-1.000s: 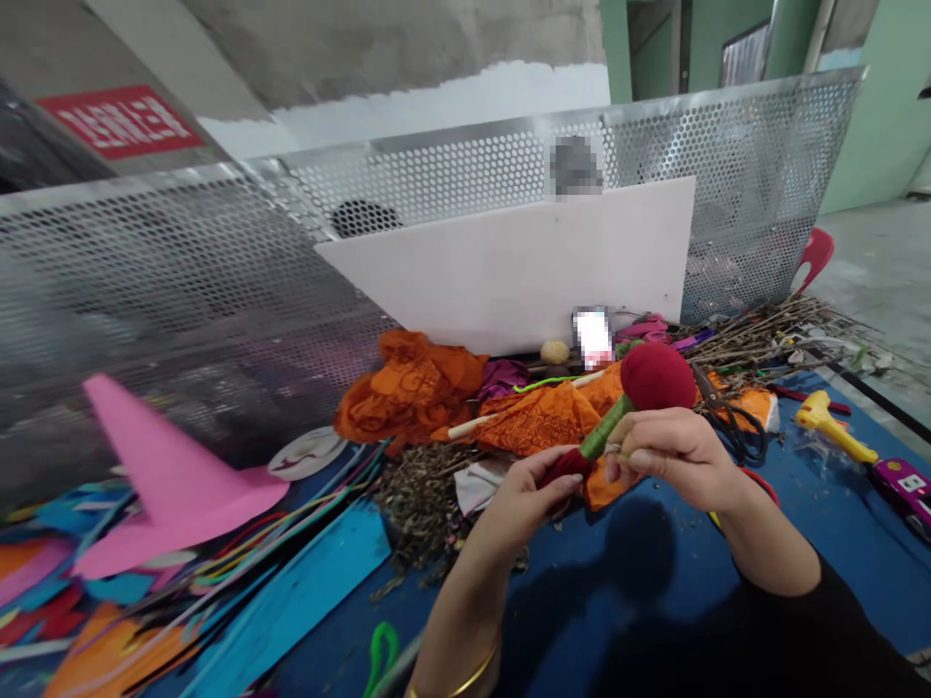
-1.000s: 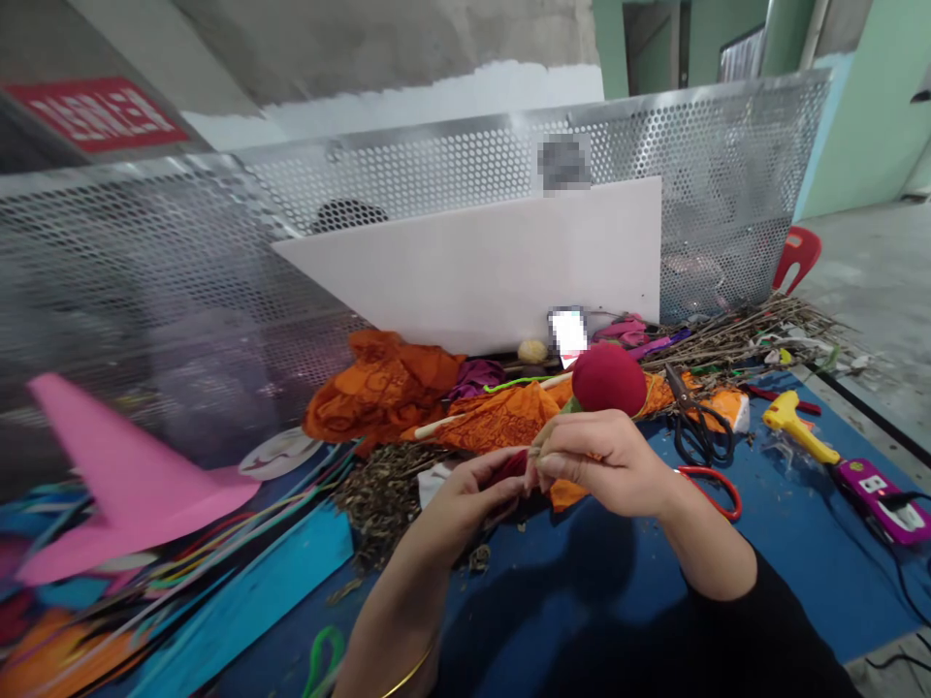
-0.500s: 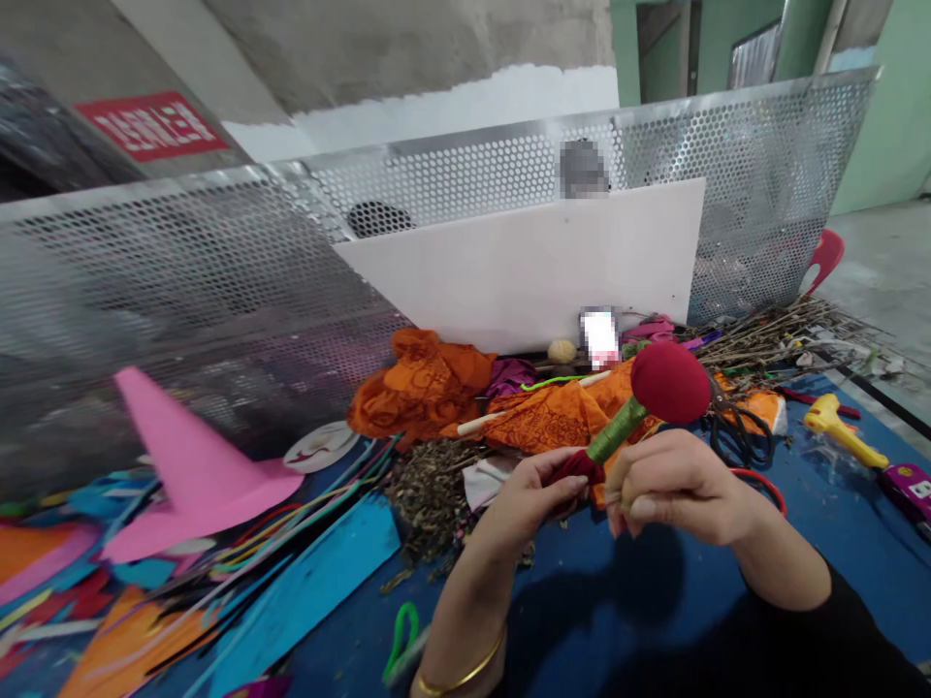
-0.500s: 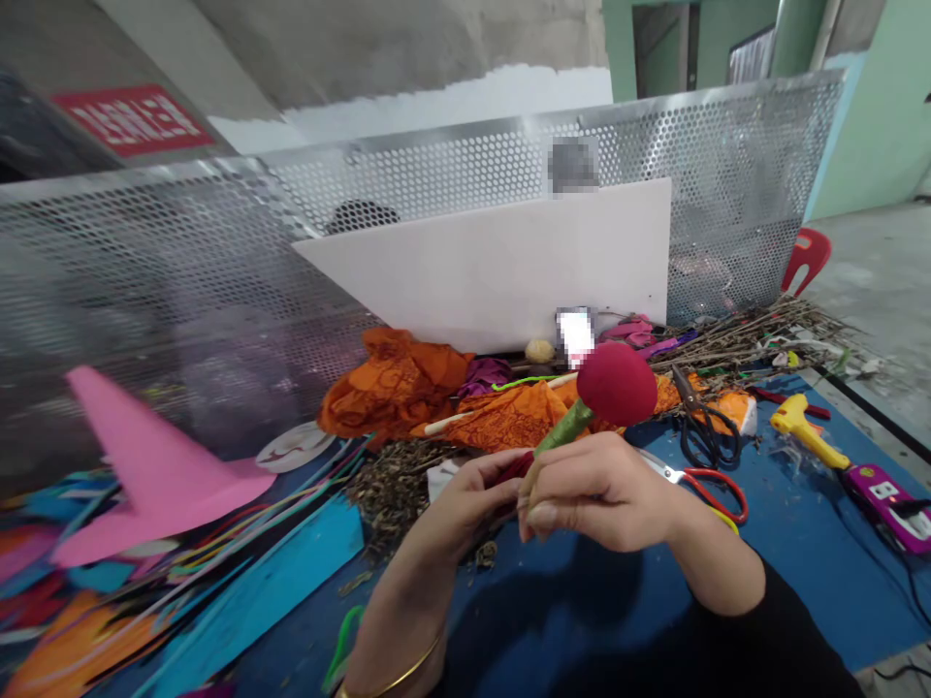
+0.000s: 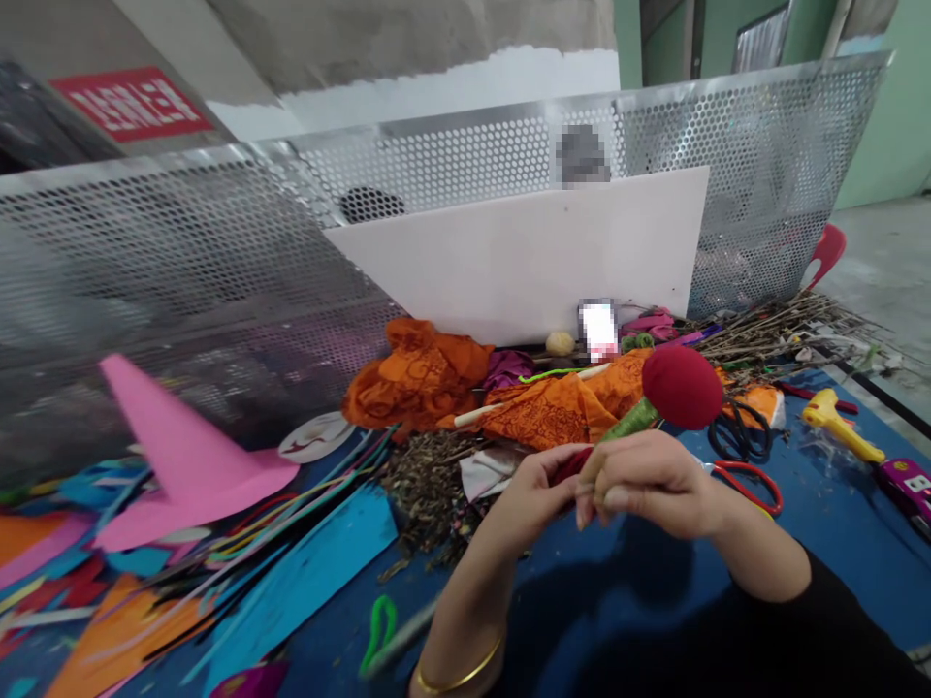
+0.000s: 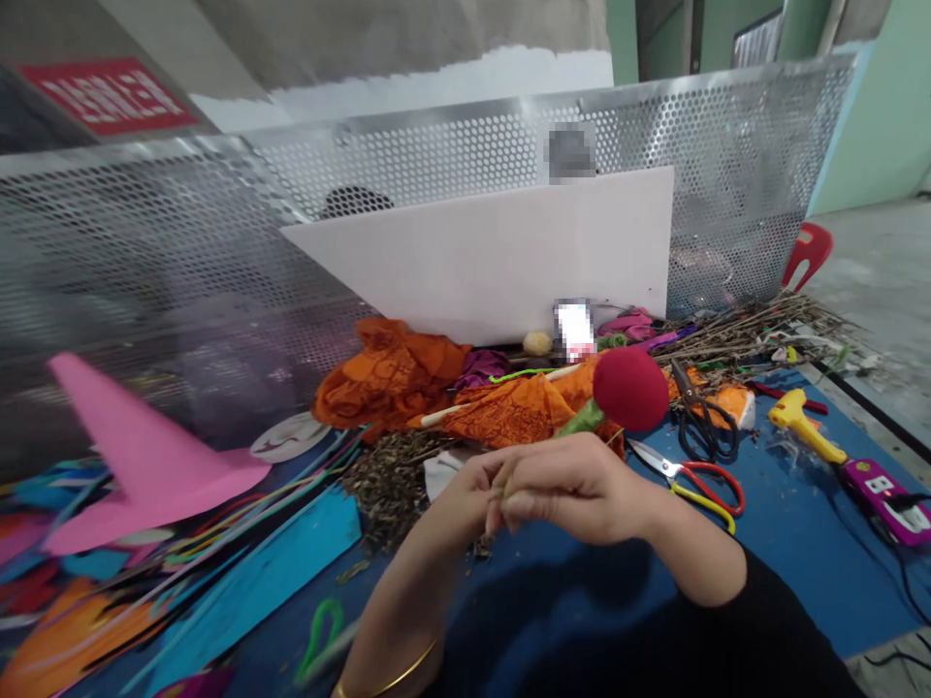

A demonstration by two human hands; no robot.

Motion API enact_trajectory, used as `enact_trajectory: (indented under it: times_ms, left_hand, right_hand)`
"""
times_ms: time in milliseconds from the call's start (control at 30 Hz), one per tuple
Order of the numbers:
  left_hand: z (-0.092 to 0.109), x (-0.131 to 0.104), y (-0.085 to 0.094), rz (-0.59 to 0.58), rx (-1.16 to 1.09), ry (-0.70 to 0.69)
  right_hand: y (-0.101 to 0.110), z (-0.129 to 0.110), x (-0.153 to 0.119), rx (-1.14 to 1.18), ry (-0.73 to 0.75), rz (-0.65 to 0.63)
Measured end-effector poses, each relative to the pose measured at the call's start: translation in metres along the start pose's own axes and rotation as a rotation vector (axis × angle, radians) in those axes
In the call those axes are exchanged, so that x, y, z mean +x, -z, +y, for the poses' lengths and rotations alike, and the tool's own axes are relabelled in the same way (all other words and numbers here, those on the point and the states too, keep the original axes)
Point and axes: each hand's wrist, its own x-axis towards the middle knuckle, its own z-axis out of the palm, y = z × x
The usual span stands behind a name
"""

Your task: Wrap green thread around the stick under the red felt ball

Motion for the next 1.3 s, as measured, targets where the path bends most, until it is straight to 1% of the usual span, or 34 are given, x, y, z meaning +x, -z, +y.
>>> enact_trajectory:
  times_ms: [33, 100, 233, 400, 500, 567, 633, 700, 767, 867, 1133, 1200, 1300]
  left_hand:
    - [0.0, 0.0, -0.002, -0.029, 0.044, -0.015]
    - [-0.001, 0.0, -0.006, -0.052, 0.117, -0.02]
    - [-0.007, 0.001, -0.01, -0.031, 0.185, -0.002]
    - [-0.004, 0.0, -0.008, 0.017, 0.283, -0.04]
    - [0.0, -0.002, -0.01, 0.0, 0.367, -0.064]
    - [0.002, -0.004, -0.012, -0.027, 0.387, -0.064]
    - [0.002, -0.005, -0.015, -0.027, 0.409, -0.063]
    - [0.002, -0.006, -0.016, 0.018, 0.495, -0.079]
    - [0.002, -0.007, -0.017, 0.093, 0.648, -0.093]
    - [0.003, -0.008, -0.018, 0.162, 0.839, -0.071]
    - [0.008, -0.011, -0.025, 0.227, 1.05, -0.032]
    - [0.006, -0.011, -0.026, 0.238, 1.11, -0.05]
    - [0.001, -0.011, -0.025, 0.237, 1.141, -0.108]
  right_hand:
    - [0.0, 0.005, 0.0, 0.031, -0.02, 0.042]
    - [0.001, 0.015, 0.0, 0.085, -0.085, 0.105]
    - [0.003, 0.029, -0.002, 0.096, -0.206, 0.167]
    - [0.003, 0.031, -0.002, 0.067, -0.228, 0.206]
    - [0.002, 0.032, -0.001, 0.084, -0.238, 0.212]
    - [0.001, 0.034, 0.0, 0.09, -0.249, 0.224]
    - [0.0, 0.037, 0.0, 0.062, -0.264, 0.249]
    - [-0.001, 0.04, 0.0, 0.011, -0.285, 0.293]
    - [-0.002, 0.042, 0.0, -0.028, -0.306, 0.344]
    - [-0.003, 0.045, -0.001, -0.062, -0.349, 0.394]
    - [-0.004, 0.047, 0.0, -0.118, -0.453, 0.455]
    - [-0.004, 0.049, 0.0, -0.133, -0.482, 0.463]
    - [-0.003, 0.05, 0.0, -0.152, -0.505, 0.471]
